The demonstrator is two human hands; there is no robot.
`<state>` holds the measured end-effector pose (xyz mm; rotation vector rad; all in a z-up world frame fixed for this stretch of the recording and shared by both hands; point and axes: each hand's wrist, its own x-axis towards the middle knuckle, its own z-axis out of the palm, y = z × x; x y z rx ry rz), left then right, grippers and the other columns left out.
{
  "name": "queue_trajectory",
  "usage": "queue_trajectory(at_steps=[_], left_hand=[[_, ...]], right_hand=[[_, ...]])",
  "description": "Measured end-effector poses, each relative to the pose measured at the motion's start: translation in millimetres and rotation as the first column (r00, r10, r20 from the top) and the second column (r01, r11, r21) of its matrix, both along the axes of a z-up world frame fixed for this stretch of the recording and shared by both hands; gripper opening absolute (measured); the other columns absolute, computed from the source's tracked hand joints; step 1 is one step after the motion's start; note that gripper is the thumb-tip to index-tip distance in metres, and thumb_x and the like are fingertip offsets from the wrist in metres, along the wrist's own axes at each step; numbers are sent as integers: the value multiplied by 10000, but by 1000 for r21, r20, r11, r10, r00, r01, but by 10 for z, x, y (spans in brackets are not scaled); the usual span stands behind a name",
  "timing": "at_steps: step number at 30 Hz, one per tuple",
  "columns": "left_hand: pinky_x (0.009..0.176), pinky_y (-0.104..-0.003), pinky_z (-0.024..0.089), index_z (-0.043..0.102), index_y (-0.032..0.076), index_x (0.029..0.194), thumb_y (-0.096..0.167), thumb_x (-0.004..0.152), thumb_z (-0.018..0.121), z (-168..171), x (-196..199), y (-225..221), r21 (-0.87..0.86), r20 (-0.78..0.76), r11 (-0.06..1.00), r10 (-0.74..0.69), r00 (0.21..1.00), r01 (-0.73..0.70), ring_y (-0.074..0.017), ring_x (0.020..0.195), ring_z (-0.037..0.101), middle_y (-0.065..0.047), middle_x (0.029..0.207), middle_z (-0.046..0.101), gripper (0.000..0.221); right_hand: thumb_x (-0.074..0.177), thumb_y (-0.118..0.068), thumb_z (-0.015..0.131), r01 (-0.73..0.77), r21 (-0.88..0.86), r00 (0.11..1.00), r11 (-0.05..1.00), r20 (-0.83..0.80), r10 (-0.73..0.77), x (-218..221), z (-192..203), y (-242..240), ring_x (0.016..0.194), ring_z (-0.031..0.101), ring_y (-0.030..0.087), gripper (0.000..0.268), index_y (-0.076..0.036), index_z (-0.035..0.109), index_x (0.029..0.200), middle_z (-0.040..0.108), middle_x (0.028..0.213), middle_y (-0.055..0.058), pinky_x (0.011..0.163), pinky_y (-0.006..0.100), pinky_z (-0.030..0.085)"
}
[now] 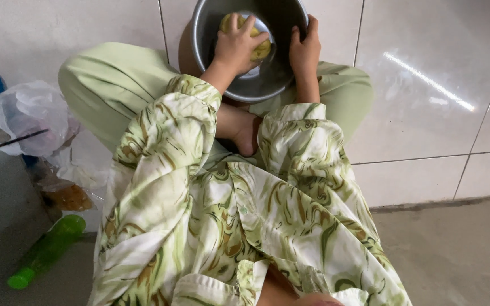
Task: A person sitting on the floor kneads a yellow ball of dough inside a metal bowl using both hands.
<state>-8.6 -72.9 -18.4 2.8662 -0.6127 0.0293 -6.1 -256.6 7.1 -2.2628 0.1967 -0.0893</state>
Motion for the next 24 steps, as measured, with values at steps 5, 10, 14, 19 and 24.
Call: queue_trajectory(at_steps=[5, 10, 14, 19, 24], left_hand=[[721, -465, 506, 552, 222, 1118, 328, 673, 839, 255, 21, 191, -385, -72, 923, -8, 997, -20, -382, 984, 427, -97, 1134, 434, 539], [866, -375, 443, 450, 33, 1073, 66, 771, 774, 692, -185, 339, -841, -193, 537, -181, 964, -68, -266, 974, 562, -113, 1076, 547, 444], [899, -421, 423, 368, 134, 1200, 46, 720, 646, 600, -256, 317, -669, -283, 709, 35, 958, -224, -305, 1036, 553, -127, 1113, 513, 562], [905, -465, 353, 631, 193, 1119, 165, 701, 659, 584, -342, 34, -411, -24, 901, 141, 990, -138, -282, 1143, 451, -66, 1263, 417, 420], [390, -289, 422, 693, 136, 777, 435, 801, 677, 232, -135, -86, -235, 283, 955, 246, 927, -182, -186, 481, 502, -22, 737, 565, 300]], right_hand=[[849, -87, 571, -24, -13, 999, 1000, 27, 25, -33, -30, -36, 1007, 671, 325, 420, -162, 411, 1230, 669, 1136, 146, 806, 385, 532], [849, -69, 596, -77, -66, 996, 995, 49, 80, -80, -25, -42, 998, 663, 349, 475, -110, 367, 1263, 654, 1113, 191, 807, 395, 537], [846, -85, 623, -79, -104, 995, 991, 48, 85, 18, -81, -21, 989, 636, 353, 492, -125, 363, 1262, 620, 1120, 195, 811, 407, 525], [855, -77, 614, -91, -128, 994, 988, 54, 99, -60, -36, -10, 991, 647, 346, 509, -130, 341, 1281, 618, 1129, 183, 804, 401, 530], [846, -36, 575, -70, -184, 994, 980, 71, 84, -101, 34, 22, 911, 671, 383, 490, -135, 341, 1266, 673, 1050, 185, 717, 427, 525]])
